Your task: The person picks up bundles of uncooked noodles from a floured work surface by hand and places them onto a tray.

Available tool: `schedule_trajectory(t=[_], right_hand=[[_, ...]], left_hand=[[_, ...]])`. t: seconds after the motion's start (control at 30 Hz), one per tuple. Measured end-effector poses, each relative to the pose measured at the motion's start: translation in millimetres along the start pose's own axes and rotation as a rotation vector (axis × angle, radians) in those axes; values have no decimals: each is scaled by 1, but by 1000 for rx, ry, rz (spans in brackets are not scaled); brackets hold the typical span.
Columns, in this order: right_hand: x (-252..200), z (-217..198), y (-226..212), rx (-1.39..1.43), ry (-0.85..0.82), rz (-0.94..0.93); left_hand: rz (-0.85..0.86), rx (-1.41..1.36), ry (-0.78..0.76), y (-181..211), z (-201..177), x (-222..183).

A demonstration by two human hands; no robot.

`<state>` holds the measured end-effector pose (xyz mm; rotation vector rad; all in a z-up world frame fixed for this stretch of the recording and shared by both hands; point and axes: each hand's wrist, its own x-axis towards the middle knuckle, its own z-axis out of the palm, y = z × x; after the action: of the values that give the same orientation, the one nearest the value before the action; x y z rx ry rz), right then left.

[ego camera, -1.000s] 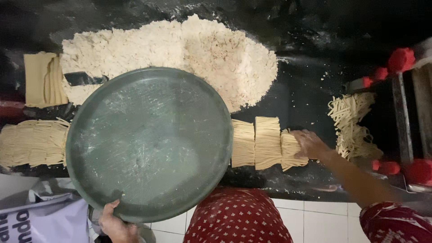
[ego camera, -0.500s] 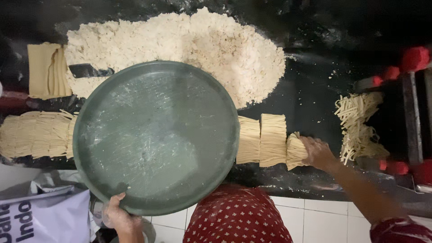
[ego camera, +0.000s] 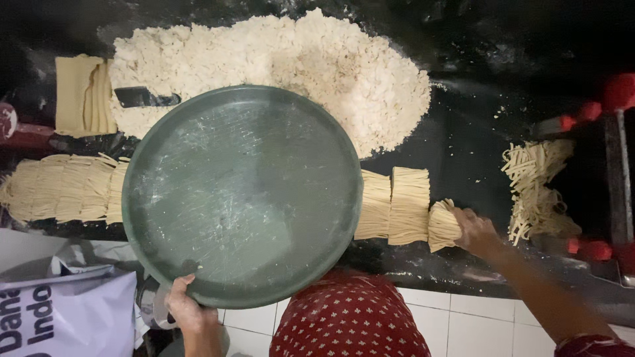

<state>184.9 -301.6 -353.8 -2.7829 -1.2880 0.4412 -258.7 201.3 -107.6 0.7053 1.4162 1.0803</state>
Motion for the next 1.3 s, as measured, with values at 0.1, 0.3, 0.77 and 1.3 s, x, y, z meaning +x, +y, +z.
schedule_trajectory(t=[0.1,0.3,0.77,1.3], right_hand=[[6,-24,-5,193,-218,106],[9,-29,-8,100,-271,35],[50,-149,-27,862,-597,615],[117,-421,-200,341,-844,378]], left_hand=[[-14,16,13,0,0,2],[-30,-29,-48,15,9,-12],[-166,-90,-22,21,-9,-21],[-214,-136,-4,24,55,-67]])
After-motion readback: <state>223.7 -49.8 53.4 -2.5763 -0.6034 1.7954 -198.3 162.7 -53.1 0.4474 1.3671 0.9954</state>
